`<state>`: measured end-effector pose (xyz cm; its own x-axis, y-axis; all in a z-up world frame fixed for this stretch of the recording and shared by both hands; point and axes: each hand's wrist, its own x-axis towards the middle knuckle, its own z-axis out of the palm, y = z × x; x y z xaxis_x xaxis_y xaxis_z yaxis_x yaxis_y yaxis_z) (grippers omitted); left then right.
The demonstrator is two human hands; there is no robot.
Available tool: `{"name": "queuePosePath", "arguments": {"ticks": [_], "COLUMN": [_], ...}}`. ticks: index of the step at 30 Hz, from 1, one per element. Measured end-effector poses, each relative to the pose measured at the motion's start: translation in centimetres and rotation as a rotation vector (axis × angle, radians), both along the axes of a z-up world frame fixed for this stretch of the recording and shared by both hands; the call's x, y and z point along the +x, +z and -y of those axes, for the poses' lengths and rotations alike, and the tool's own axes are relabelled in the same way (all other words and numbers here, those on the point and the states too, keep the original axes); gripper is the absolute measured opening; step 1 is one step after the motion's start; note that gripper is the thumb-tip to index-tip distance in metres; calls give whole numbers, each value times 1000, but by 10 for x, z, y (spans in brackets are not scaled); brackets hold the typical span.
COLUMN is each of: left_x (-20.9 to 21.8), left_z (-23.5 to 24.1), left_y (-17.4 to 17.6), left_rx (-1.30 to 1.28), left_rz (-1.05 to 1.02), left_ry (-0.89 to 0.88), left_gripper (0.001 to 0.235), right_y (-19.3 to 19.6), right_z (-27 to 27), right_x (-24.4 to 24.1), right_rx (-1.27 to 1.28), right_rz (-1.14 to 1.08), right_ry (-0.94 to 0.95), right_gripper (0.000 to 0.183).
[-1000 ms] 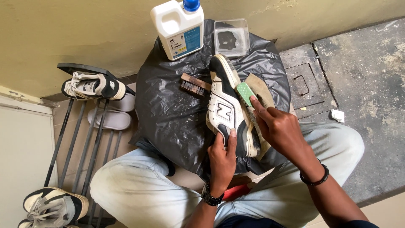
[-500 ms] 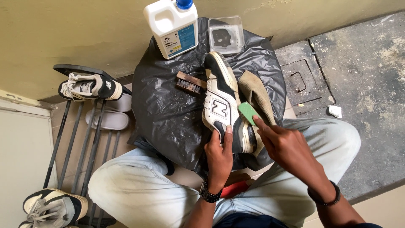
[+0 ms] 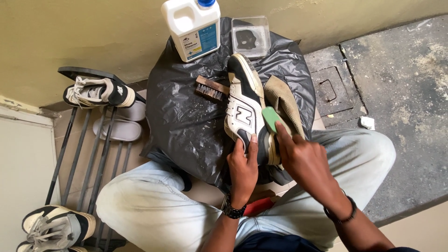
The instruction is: The person scrubs a white and black sneaker with a green brush, focusing on the midsole and upper. They then wipe the shoe with a beige cloth, rotating it to clean different sides.
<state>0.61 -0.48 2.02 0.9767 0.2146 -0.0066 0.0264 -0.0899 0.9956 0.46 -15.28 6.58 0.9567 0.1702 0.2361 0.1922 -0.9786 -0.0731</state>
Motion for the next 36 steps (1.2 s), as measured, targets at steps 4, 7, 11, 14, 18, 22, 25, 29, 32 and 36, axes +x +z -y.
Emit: {"name": "queuePosePath", "arguments": {"ticks": [4, 7, 11, 14, 18, 22, 25, 29, 32, 36], "left_x": [1, 1, 2, 4, -3, -3, -2, -3, -3, -3], "left_z": [1, 2, 4, 4, 5, 6, 7, 8, 8, 9], "left_y": [-1, 3, -3, 0, -5, -5, -5, -6, -4, -6], "left_rx": [12, -3, 18, 28, 106, 91, 98, 117, 119, 120], "left_rz": [9, 25, 36, 56, 86, 86, 75, 111, 118, 129], "left_ry": [7, 8, 16, 28, 4, 5, 6, 8, 22, 25], "left_gripper": [41, 41, 41, 41, 35, 35, 37, 34, 34, 35], "right_y": [12, 15, 15, 15, -1, -12, -24, -34, -31, -39], "right_z": [-12, -13, -7, -2, 12, 5, 0, -4, -10, -13], "right_x": [22, 22, 5, -19, -57, -82, -78, -52, -52, -89], "right_rx": [30, 21, 12, -10, 3, -78, -57, 24, 24, -3], "right_rz": [-6, 51, 60, 87, 17, 74, 191, 230, 220, 197], "right_ry": [-27, 12, 9, 6, 36, 3, -4, 20, 16, 14], "right_gripper": [34, 32, 31, 31, 48, 48, 43, 41, 42, 52]}}
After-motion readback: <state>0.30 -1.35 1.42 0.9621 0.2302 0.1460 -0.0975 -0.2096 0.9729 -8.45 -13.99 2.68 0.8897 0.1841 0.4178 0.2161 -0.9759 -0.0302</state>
